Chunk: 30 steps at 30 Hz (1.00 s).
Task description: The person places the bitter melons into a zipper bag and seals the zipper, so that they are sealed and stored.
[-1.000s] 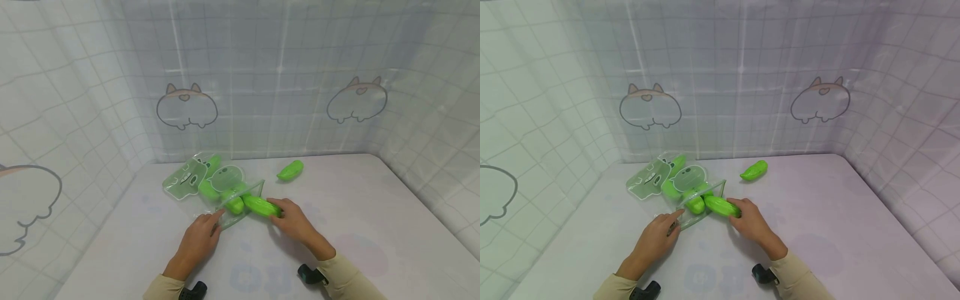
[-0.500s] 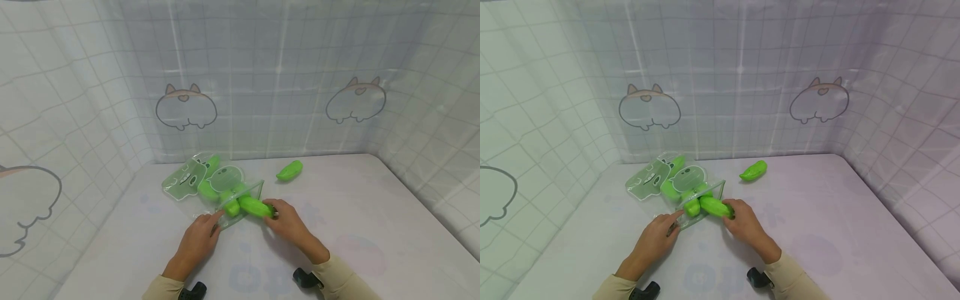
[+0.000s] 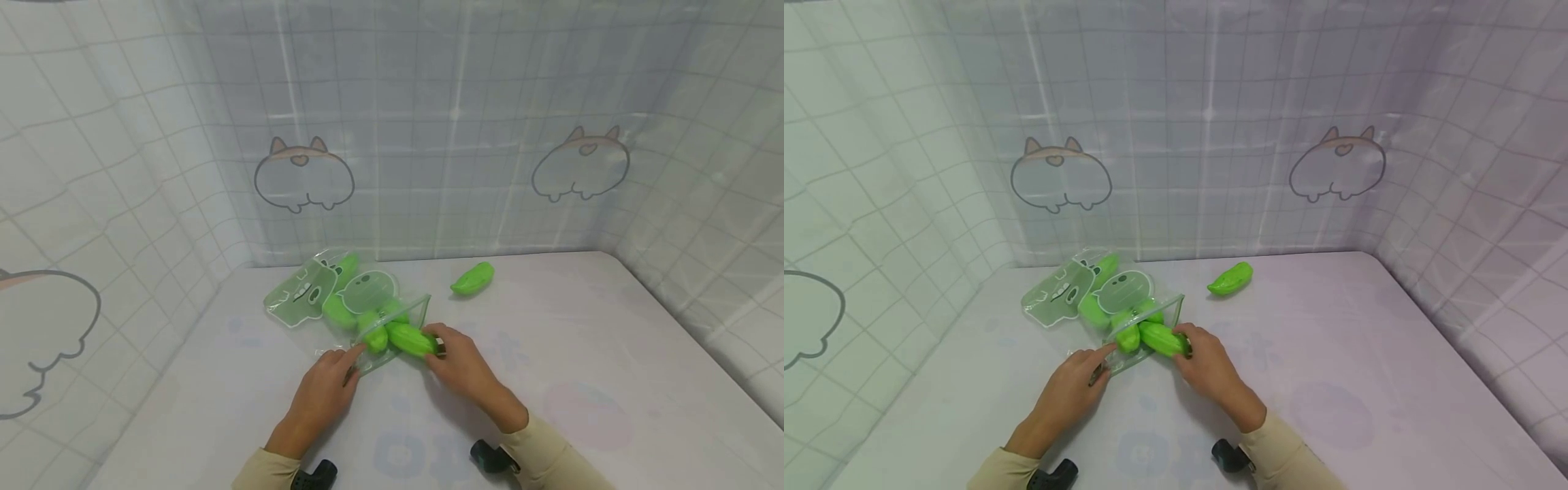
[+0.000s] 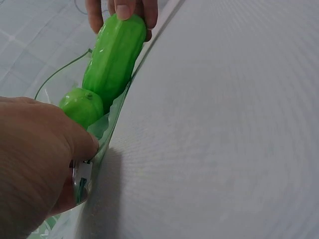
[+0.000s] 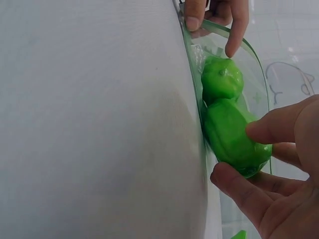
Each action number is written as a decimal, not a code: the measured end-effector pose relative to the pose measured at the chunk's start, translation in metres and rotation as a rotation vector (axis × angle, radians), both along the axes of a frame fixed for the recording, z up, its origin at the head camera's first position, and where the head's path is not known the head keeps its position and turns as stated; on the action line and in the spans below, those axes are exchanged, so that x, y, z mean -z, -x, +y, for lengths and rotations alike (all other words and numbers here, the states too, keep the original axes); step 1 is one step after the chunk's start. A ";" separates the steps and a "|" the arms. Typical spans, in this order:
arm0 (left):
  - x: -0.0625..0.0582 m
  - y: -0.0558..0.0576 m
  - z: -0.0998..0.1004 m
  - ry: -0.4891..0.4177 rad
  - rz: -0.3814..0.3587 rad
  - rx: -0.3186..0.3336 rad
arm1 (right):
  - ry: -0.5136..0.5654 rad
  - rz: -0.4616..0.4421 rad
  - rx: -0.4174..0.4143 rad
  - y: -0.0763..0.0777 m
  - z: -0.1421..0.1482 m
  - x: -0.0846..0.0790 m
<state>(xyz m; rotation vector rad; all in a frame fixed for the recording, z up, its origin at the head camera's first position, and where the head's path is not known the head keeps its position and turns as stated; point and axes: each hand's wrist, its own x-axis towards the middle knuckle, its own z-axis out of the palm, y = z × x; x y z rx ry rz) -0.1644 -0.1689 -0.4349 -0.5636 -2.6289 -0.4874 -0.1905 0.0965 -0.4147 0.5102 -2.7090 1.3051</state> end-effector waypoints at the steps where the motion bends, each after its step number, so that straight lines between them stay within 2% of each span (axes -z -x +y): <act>1: 0.000 0.000 0.000 -0.002 0.000 -0.001 | 0.003 -0.008 0.008 0.000 -0.001 0.000; 12: 0.003 0.001 0.000 -0.006 0.005 0.000 | -0.019 0.018 0.048 0.002 -0.010 -0.001; 23: 0.003 0.003 0.000 0.001 0.055 0.023 | -0.078 0.079 0.085 0.007 -0.017 -0.001; 30: 0.003 0.003 -0.001 0.000 0.018 0.012 | -0.059 0.067 0.110 0.007 -0.016 0.003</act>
